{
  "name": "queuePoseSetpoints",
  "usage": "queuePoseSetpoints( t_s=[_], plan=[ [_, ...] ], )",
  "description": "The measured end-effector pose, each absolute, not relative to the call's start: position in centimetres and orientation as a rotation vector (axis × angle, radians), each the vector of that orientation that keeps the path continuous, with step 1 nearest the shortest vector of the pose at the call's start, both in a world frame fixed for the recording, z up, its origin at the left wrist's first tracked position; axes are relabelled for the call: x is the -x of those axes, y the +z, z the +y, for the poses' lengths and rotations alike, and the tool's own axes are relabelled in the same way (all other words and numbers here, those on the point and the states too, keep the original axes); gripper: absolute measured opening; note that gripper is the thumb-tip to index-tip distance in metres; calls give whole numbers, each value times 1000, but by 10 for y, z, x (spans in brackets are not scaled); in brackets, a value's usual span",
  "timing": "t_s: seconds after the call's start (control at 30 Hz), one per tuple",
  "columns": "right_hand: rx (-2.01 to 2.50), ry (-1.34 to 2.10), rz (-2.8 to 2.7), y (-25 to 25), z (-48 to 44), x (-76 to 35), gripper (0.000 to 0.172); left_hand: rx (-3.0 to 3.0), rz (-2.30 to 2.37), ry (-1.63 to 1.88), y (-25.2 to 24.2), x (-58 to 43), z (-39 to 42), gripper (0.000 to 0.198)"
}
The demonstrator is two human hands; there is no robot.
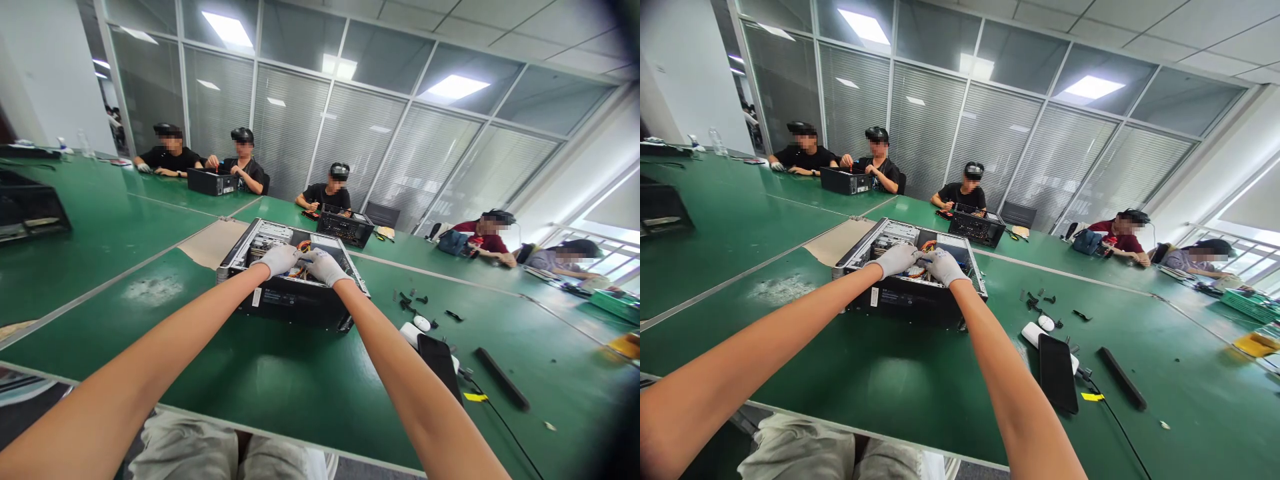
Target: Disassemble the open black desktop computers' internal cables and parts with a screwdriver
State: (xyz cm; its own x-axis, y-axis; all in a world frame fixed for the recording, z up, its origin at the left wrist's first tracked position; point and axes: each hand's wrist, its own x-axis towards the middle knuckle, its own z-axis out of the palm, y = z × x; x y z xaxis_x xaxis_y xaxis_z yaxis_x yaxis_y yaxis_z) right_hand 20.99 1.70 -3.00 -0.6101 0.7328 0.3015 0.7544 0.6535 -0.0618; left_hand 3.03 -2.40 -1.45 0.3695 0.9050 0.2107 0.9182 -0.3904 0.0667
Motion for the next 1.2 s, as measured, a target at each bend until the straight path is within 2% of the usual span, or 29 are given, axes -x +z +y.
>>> queuePoseSetpoints(
  t_s=[0.23, 0.37, 0.53, 0.83, 1.0, 1.2],
  plan=[
    [1129, -141, -2495, -27, 18, -210, 30, 2455, -1601, -213, -11, -28, -21, 37],
    [1105, -139, -2451, -25, 18, -208, 31, 2434, -1767, -354, -11, -31, -25, 37],
    [1198, -122, -2408, -25, 16, -209, 33, 2394, -2019, -512, -13, -36, -29, 52],
    [1336, -35, -2494, -37, 24, -206, 49, 2447, -1784, -448, -3, -38, -48, 44],
    [1318, -66, -2538, -43, 32, -207, 38, 2397, -1765, -469, 0, -39, -53, 43],
    [1313, -106, -2568, -40, 31, -207, 29, 2429, -1868, -460, -2, -38, -50, 56]
  ],
)
